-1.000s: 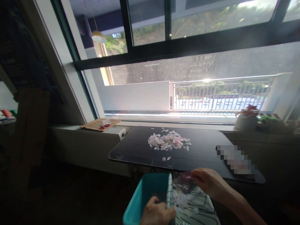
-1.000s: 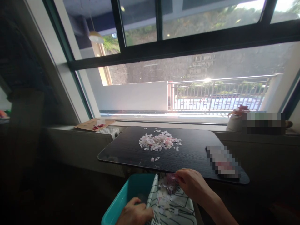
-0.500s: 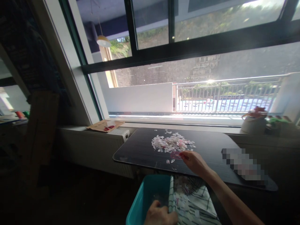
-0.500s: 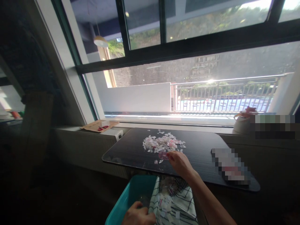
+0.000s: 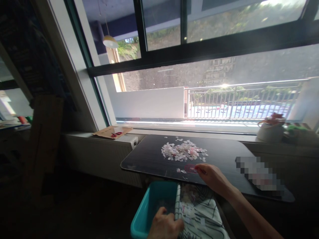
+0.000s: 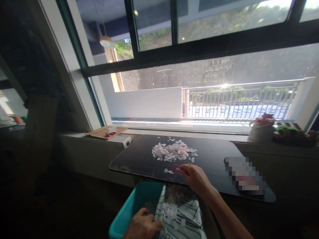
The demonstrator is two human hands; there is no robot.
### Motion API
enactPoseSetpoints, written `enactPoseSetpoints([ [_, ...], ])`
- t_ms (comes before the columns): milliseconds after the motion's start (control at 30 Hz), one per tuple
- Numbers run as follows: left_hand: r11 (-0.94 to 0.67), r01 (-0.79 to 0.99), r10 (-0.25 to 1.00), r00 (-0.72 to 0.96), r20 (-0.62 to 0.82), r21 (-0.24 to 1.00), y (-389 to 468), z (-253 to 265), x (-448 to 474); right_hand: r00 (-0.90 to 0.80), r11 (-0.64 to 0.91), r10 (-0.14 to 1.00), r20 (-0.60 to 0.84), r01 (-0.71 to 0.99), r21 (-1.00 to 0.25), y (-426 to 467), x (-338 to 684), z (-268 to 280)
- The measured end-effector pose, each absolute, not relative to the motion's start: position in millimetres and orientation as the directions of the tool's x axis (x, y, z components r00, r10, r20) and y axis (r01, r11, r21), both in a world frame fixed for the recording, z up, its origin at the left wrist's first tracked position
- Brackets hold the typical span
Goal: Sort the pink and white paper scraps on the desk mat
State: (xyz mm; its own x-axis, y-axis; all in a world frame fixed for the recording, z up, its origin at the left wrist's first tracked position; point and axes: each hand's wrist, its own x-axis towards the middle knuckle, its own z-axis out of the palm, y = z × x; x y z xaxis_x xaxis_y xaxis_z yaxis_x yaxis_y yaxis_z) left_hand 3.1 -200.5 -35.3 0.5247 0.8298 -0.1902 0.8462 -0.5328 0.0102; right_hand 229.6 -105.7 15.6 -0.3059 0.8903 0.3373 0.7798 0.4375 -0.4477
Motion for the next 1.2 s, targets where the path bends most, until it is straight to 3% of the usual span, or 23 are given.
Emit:
enactPoseSetpoints([
  [367, -0.516, 0.856, 0.840, 0.513, -0.174, 0.036, -202, -33, -1, -0.277, 0.423, 0.898, 0.342, 0.763, -0.489, -105, 230, 11],
  [733, -0.491, 0.870, 0.852, 0.489, -0.187, 0.039, -201, -33, -5, -0.277, 0.384, 0.911, 0.305, 0.840, -0.383, -132, 244, 7],
  [933, -0.528, 0.848, 0.831, 0.529, -0.175, 0.056, -200, -32, 6, -0.252, 0.409, 0.892, 0.376, 0.805, -0.430, -125, 241, 9],
  [1200, -0.536, 0.844, 0.835, 0.533, -0.135, 0.017, -199, -40, -3, -0.251, 0.371, 0.916, 0.312, 0.824, -0.429, -121, 231, 8],
])
